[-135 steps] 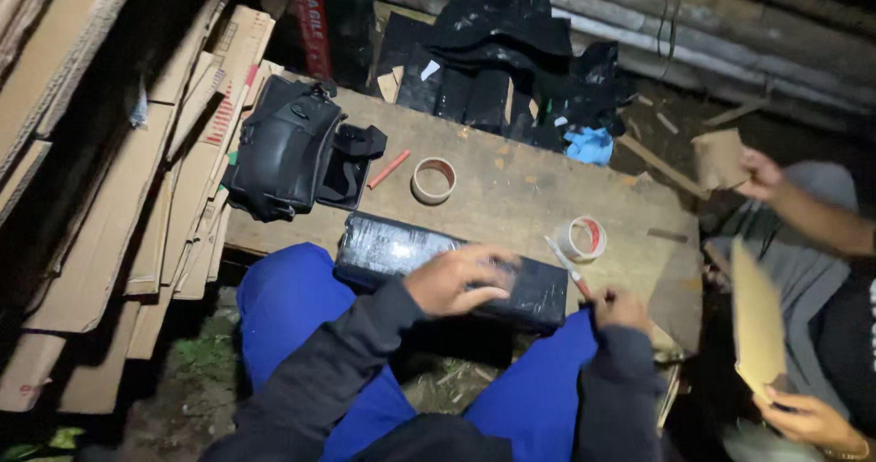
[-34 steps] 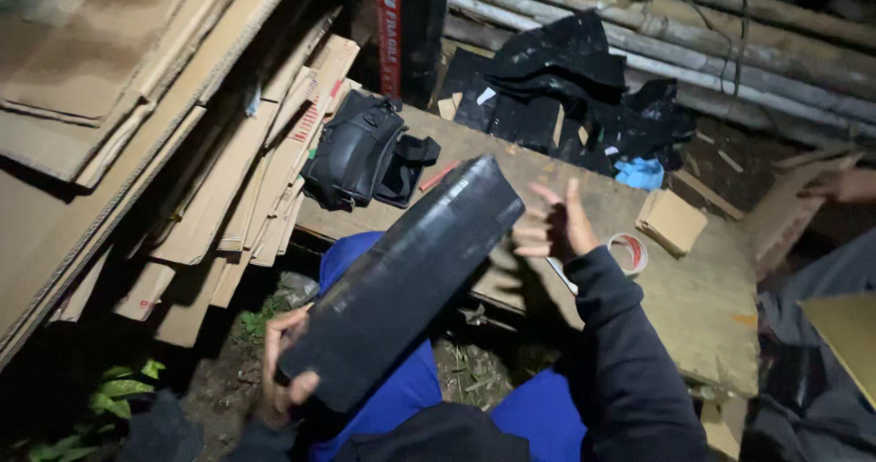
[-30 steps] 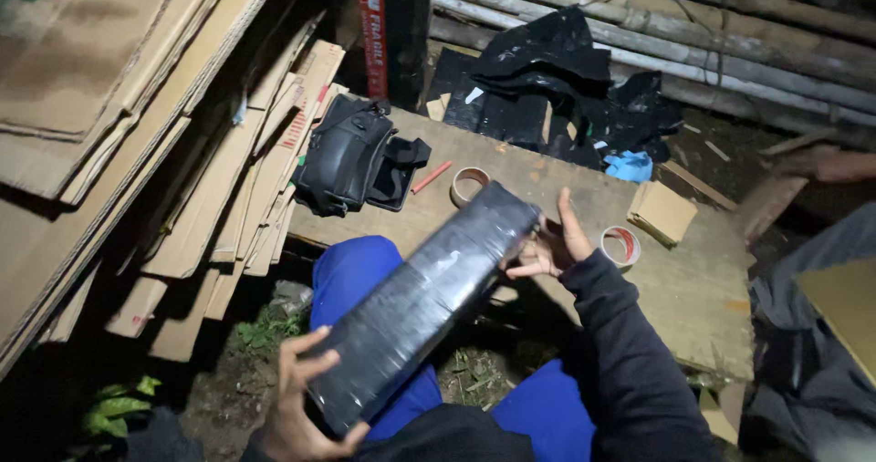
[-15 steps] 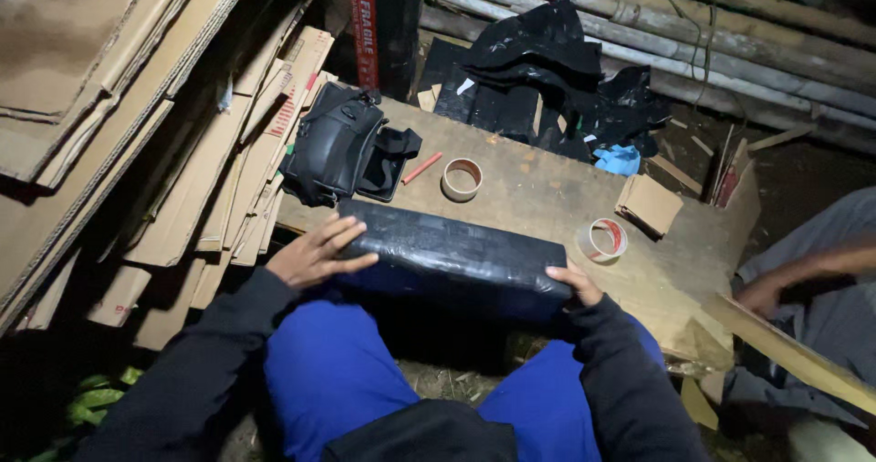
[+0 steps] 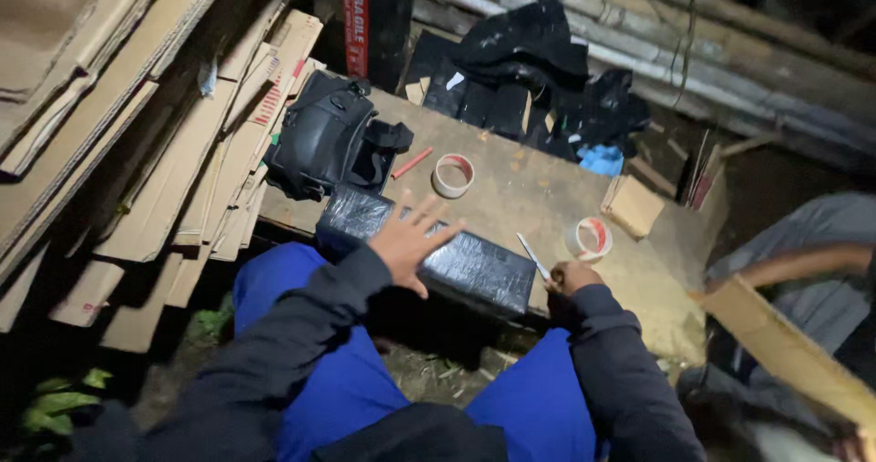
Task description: The person wraps a rectangular package with white tape, repeatedly pulling tape from a roll and smoothing it over the surface. The package is turned and repositioned several times to cover different sides.
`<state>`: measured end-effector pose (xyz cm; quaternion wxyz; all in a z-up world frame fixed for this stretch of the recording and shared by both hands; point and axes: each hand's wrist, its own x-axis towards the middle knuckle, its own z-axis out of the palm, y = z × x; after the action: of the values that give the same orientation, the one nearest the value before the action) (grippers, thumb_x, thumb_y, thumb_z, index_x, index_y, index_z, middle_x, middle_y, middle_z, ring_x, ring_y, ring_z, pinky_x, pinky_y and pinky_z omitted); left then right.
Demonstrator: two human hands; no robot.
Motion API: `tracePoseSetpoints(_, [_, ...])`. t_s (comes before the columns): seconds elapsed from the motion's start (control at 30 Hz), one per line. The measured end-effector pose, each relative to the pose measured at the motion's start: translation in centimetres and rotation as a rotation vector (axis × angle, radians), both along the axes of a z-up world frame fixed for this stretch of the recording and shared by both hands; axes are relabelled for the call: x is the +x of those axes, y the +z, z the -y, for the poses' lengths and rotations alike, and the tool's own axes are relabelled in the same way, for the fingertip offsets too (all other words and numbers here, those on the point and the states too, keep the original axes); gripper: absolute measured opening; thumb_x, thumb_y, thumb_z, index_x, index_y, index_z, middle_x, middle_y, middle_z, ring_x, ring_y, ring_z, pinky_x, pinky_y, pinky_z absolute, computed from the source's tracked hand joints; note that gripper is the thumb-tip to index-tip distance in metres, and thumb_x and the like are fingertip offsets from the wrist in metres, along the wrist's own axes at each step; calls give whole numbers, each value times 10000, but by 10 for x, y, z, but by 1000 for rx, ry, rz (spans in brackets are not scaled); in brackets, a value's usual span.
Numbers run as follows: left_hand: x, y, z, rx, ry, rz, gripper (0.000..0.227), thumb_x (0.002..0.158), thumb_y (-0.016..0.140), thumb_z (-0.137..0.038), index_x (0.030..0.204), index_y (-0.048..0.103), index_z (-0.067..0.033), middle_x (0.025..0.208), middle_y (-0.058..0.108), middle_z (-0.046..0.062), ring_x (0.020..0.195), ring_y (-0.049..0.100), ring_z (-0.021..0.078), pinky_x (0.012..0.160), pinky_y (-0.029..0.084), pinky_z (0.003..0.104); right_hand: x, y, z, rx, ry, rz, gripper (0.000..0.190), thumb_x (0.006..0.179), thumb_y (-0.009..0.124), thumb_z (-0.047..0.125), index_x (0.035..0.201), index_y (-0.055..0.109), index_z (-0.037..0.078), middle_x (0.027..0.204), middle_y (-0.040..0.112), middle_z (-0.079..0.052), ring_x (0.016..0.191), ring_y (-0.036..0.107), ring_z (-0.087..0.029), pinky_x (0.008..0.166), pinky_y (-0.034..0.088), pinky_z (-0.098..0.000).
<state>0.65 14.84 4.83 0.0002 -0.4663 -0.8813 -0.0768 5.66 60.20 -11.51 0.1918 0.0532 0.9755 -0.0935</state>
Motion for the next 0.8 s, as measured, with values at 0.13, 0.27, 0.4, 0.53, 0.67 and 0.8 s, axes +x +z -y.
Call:
tracePoseSetpoints(0.13, [7, -24, -26, 47, 25, 95, 1317, 469, 939, -603, 1567, 317, -224, 1446, 496, 175, 1379, 385, 425, 1154, 141, 671, 2, 21, -19, 302, -41, 5, 356, 783, 824, 339, 1038, 745, 103, 1050, 722, -216, 992, 692, -392, 859, 545, -490])
tracePoseSetpoints(0.27, [6, -40, -24, 74, 45, 93, 1269, 482, 941, -582, 1544, 347, -224, 1427, 519, 162, 1355, 438, 396, 1169, 204, 640, -46, 51, 8, 240, 212, -434, 344, 865, 729, 407, 808, 767, 70, 913, 733, -183, 965, 710, -358, 860, 572, -457])
tracePoseSetpoints(0.4, [4, -34, -25, 73, 22, 64, 1290, 467, 942, -602, 1553, 347, -240, 1395, 535, 143, 1320, 462, 382, 1128, 253, 626, -153, 24, 110, -152, -86, -171, 606, 908, 548, 627, 832, 807, 84, 719, 764, -106, 733, 784, -300, 750, 610, -441])
tracePoseSetpoints(0.53, [14, -28, -25, 63, 14, 31, 1339, 466, 942, -612, 1584, 317, -224, 1387, 538, 130, 1327, 462, 370, 1115, 284, 622, -207, -10, 186, -206, -143, 6, 517, 902, 617, 550, 933, 728, 46, 902, 735, -179, 896, 763, -319, 824, 603, -435])
tracePoseSetpoints(0.67, [18, -35, -21, 48, 20, -14, 1365, 437, 944, -590, 1590, 299, -246, 1396, 539, 111, 1333, 466, 348, 1111, 314, 603, -185, 13, 182, -662, -188, -172, 282, 887, 733, 301, 928, 594, 58, 934, 686, -135, 896, 759, -260, 761, 635, -411])
tracePoseSetpoints(0.8, [-2, -32, -43, -149, -23, -19, 1366, 433, 985, -524, 1567, 264, -278, 1489, 448, 148, 1334, 416, 379, 1019, 361, 630, -122, 159, 178, -1522, -43, -343, 391, 873, 848, 52, 923, 461, 71, 966, 637, -90, 896, 755, -201, 698, 666, -388])
